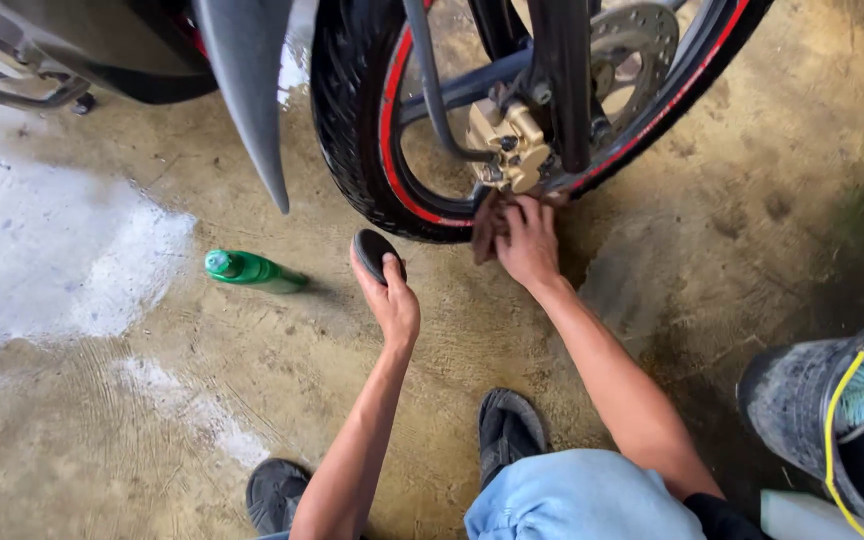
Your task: The person cleans the front wheel and tire of a red motorcycle. They apply a green liquid from a bottle onto a black sponge and scrub the tire, rim, and brake caliper. After scrubbing, they use a brown cloth to wipe the wheel, tire, and the front fender of the motorcycle.
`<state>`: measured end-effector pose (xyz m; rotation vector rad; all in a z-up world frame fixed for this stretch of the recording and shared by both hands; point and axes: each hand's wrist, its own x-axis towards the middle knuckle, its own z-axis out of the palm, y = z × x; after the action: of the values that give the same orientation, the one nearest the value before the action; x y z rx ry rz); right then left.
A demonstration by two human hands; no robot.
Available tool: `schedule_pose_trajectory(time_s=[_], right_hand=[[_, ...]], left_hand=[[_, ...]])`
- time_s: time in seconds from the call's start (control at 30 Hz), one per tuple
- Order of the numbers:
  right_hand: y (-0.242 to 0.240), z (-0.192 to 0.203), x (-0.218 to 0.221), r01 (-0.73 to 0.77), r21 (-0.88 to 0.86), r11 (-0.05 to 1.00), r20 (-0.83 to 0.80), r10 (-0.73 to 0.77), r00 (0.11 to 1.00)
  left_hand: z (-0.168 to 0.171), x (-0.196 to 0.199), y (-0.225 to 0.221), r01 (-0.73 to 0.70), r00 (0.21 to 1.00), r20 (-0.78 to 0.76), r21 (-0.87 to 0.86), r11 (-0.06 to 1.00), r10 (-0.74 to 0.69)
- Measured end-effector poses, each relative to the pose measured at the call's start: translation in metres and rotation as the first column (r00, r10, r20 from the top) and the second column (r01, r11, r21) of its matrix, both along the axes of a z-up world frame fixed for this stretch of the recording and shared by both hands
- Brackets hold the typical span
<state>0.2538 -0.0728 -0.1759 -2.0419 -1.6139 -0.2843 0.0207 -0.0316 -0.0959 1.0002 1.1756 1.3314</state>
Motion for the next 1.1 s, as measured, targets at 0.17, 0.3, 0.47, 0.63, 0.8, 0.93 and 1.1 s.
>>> schedule_pose_trajectory(time_s=[0.17,0.3,0.47,0.63,0.8,0.93,1.1], right_hand=[[0.024,-0.012,-0.047,0.111,0.18,0.977,-0.104,-0.093,0.99],[0.065,0.029,-0.116,0.019,0.335,0.942,-0.238,0.065,0.969],[0.133,0.158,-0.149,0.019,0.61,0.792,-0.292,0.202,0.935],[0.14,0.161,-0.153,-0.019,0.621,0.784,-0.279,0.243,0.929],[0.114,0.063,-0.138,-0.209,0.532,0.82,0.007,0.243,0.97],[0.133,0.072,-0.133,-0.242,0.524,0.816,0.138,0.199,0.97],[0.164,0.204,-0.138,-0.076,0.639,0.765,-0.039,0.131,0.991]], left_hand=[[0.028,-0.015,0.001,-0.034,0.987,-0.156,0.067,0.997,0.044],[0.025,-0.027,0.006,-0.089,0.99,-0.097,0.108,0.99,0.099],[0.062,-0.05,0.007,-0.125,0.985,-0.074,0.291,0.949,0.153],[0.077,-0.071,0.017,-0.065,0.991,-0.089,0.374,0.925,0.105],[0.096,-0.076,0.022,-0.055,0.997,-0.038,0.351,0.935,0.073],[0.098,-0.079,0.023,-0.069,0.992,-0.074,0.355,0.932,0.101],[0.103,-0.092,0.029,-0.082,0.994,-0.037,0.341,0.937,0.1]])
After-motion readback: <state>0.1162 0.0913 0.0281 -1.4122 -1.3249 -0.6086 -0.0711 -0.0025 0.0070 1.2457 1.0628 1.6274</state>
